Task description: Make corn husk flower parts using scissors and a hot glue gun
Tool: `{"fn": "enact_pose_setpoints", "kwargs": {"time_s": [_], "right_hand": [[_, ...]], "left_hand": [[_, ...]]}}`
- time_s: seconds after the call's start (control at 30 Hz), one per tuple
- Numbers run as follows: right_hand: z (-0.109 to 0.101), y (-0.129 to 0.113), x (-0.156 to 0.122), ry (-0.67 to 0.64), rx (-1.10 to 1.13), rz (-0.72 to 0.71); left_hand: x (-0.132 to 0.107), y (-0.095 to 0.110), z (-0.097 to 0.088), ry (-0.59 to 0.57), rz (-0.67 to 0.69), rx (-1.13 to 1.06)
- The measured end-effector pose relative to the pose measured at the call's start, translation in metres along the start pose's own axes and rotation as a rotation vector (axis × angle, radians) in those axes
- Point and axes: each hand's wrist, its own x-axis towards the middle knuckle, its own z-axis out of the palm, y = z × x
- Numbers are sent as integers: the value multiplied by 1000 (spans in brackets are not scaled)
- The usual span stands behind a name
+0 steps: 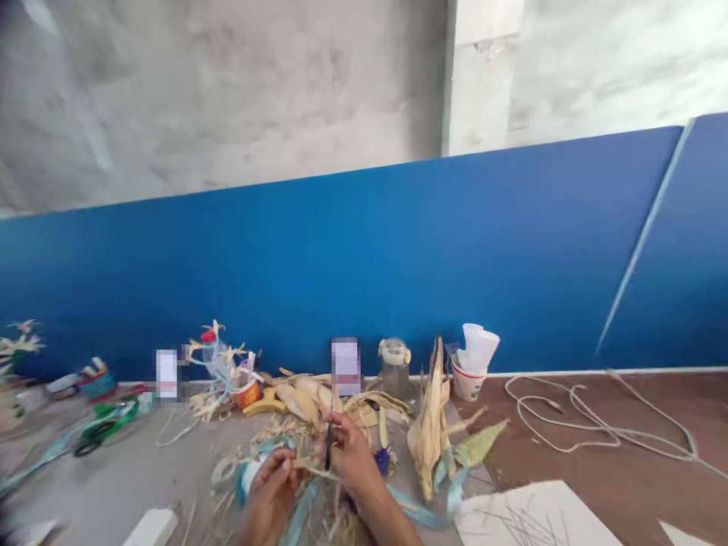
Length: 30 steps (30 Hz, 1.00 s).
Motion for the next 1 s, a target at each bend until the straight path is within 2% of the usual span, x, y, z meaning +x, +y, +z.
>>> {"fn": "enact_pose_setpoints", "kwargs": {"time_s": [0.13, 0.3, 0.37, 0.53, 0.67, 0.8, 1.0], "right_hand": [[5, -1, -13, -79, -117, -10], [7, 1, -15, -79, -190, -36], [8, 3, -14, -34, -152, -66], [17, 25, -12, 222, -5, -178], [29, 51, -18, 251, -19, -180], [29, 51, -20, 212, -79, -174], [11, 14, -19, -32, -297, -154]], "left_hand": [[1, -4, -3, 9, 10, 47], [-2, -1, 4, 35, 46, 62], [-3, 2, 7, 41, 55, 12], [-5, 0, 14, -26, 4, 18], [-10, -3, 19, -20, 22, 78], [-10, -1, 18, 74, 83, 200], [-5, 1, 13, 72, 123, 332]]}}
